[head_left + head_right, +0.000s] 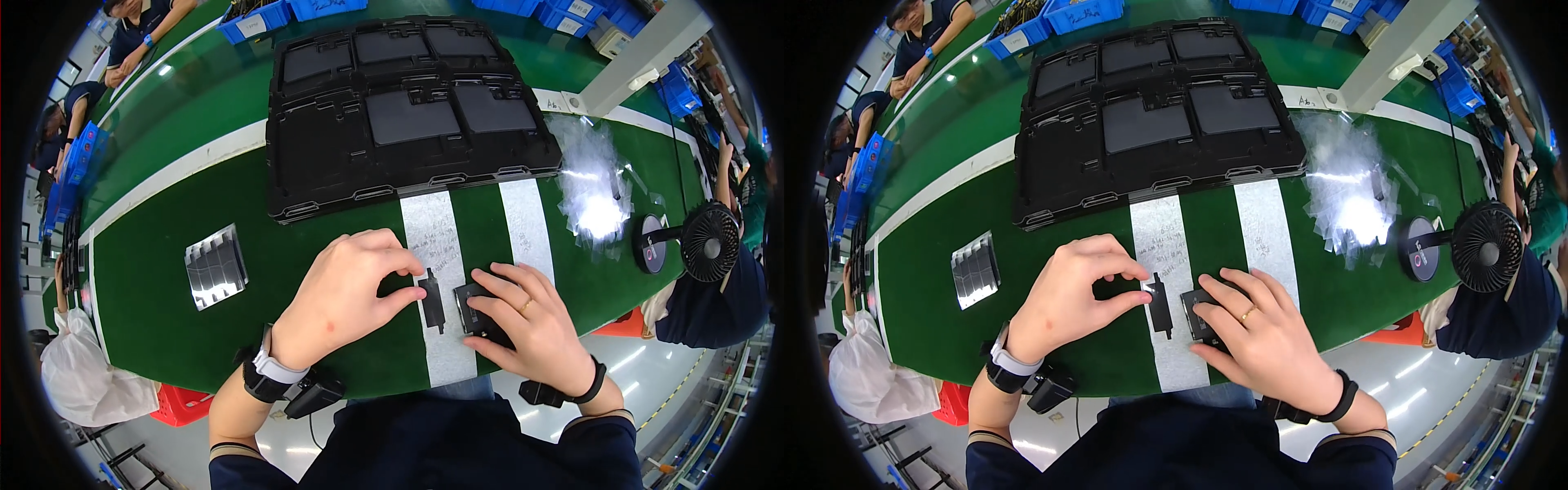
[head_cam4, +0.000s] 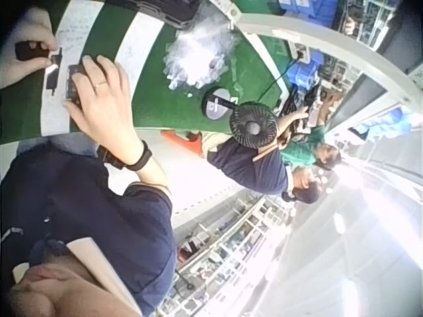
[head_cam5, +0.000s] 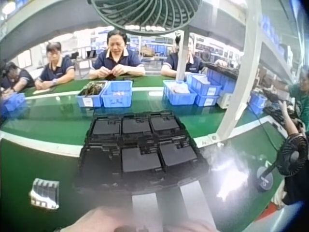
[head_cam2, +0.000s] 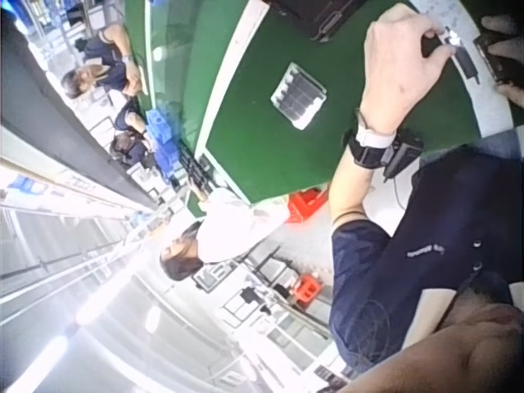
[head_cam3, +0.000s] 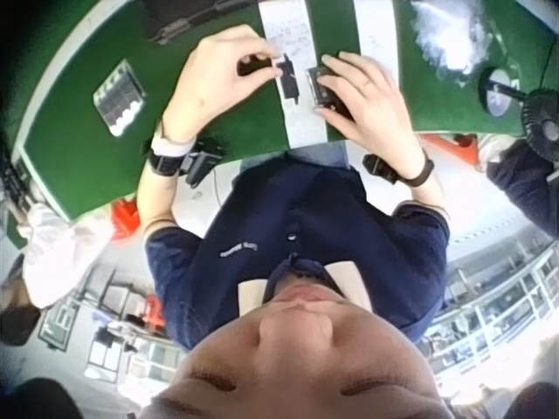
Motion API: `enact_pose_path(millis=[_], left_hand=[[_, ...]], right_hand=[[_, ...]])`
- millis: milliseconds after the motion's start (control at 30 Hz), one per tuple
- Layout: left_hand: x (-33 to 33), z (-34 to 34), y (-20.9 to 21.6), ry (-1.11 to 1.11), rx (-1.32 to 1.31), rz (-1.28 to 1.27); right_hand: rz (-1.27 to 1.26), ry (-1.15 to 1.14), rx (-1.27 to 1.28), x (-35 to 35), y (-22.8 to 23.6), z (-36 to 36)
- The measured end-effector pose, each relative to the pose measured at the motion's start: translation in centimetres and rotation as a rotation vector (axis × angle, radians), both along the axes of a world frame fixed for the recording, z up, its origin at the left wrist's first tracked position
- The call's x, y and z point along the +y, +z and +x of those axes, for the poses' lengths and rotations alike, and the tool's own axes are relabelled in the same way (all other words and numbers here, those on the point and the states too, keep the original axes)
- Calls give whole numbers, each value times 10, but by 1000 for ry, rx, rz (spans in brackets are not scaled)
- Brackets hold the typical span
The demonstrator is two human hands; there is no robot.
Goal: Applying protective films or adhesives to electronic components on an assembly line.
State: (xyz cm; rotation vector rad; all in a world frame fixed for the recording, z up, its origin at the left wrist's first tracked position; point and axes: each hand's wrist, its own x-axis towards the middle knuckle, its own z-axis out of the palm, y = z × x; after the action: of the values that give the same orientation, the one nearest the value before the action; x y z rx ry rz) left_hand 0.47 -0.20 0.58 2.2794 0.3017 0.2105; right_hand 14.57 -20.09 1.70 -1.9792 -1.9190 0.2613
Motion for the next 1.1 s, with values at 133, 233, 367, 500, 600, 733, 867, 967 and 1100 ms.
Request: enact_pose_path(millis=[133,233,367,500,600,733,867,967,1100], left_hand=[[-4,0,2,-28,6,55],[-7,0,-1,-31,19,44],[-9,1,-1,-36,31,23],[-8,1,-2,-41,37,8],[-8,0,-3,-36,34,10],[-9,1,-3,-38,51,6],[-10,1,-1,-38,65,10],[-9,2,-2,-41,68,1],[-9,1,-1,-38,63,0]], right_hand=[[109,-170,54,-5,-16,-20],[156,-229,16,-4,-23,-26],[196,-220,-6,-6,-28,-25],[-13,-90,238,-11,-6,-5],[-233,88,188,-7,16,19],[-162,182,199,-9,0,31],[-82,193,227,-5,-7,26],[-57,198,215,-3,-7,23],[-71,189,218,-2,-6,24]])
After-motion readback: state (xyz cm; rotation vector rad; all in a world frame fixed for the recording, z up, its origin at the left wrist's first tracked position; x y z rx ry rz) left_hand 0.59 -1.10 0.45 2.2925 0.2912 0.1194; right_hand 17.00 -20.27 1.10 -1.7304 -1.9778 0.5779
